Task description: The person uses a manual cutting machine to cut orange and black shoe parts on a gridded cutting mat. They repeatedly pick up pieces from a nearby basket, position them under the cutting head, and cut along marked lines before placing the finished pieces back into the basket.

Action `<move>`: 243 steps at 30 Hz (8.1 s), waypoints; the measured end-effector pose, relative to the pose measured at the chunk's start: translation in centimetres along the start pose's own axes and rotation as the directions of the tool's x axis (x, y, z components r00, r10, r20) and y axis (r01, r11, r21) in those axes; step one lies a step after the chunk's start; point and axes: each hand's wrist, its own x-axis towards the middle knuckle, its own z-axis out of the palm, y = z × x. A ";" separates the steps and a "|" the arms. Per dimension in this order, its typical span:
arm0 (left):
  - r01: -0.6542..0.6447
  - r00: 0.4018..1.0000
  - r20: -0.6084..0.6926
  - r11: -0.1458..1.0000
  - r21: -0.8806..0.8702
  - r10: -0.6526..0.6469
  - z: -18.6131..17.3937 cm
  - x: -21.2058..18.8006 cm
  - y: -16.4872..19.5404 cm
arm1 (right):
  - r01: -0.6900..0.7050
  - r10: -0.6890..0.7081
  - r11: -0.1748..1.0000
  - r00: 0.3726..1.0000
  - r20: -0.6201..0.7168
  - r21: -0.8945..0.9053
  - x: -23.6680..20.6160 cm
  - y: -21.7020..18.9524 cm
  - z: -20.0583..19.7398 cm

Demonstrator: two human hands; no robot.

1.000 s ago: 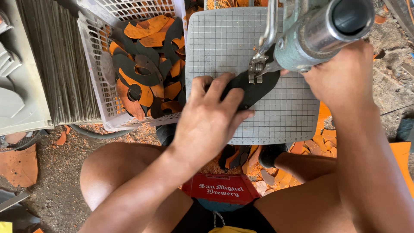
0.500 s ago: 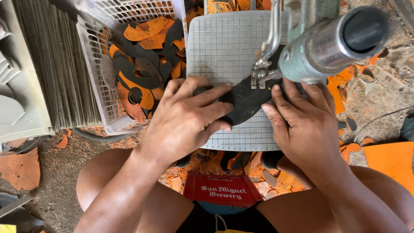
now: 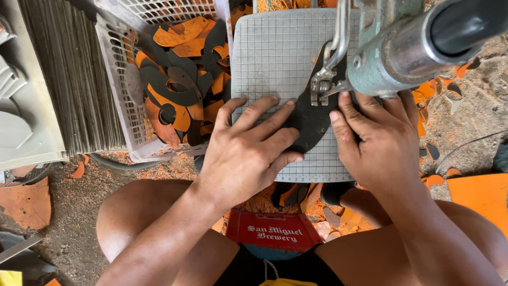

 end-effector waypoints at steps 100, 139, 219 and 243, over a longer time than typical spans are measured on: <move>0.080 0.985 0.138 0.980 0.181 -0.106 2.3 0.9 1.2 | -0.095 0.085 0.978 0.995 0.058 0.186 0.2 0.2 -0.4; 0.111 0.989 0.071 0.964 0.243 -0.132 3.3 1.5 2.4 | -0.212 0.191 0.963 0.972 0.137 0.164 2.8 2.1 -0.9; 0.758 0.449 0.404 0.579 0.299 -0.797 -7.5 1.0 -8.0 | -0.567 0.490 0.817 0.580 0.651 -0.109 -0.8 -12.2 15.5; 0.217 0.949 -0.203 0.967 -0.134 -0.241 -7.0 -0.2 -4.7 | -0.534 0.154 0.586 0.812 0.564 0.609 -5.6 -1.4 -4.3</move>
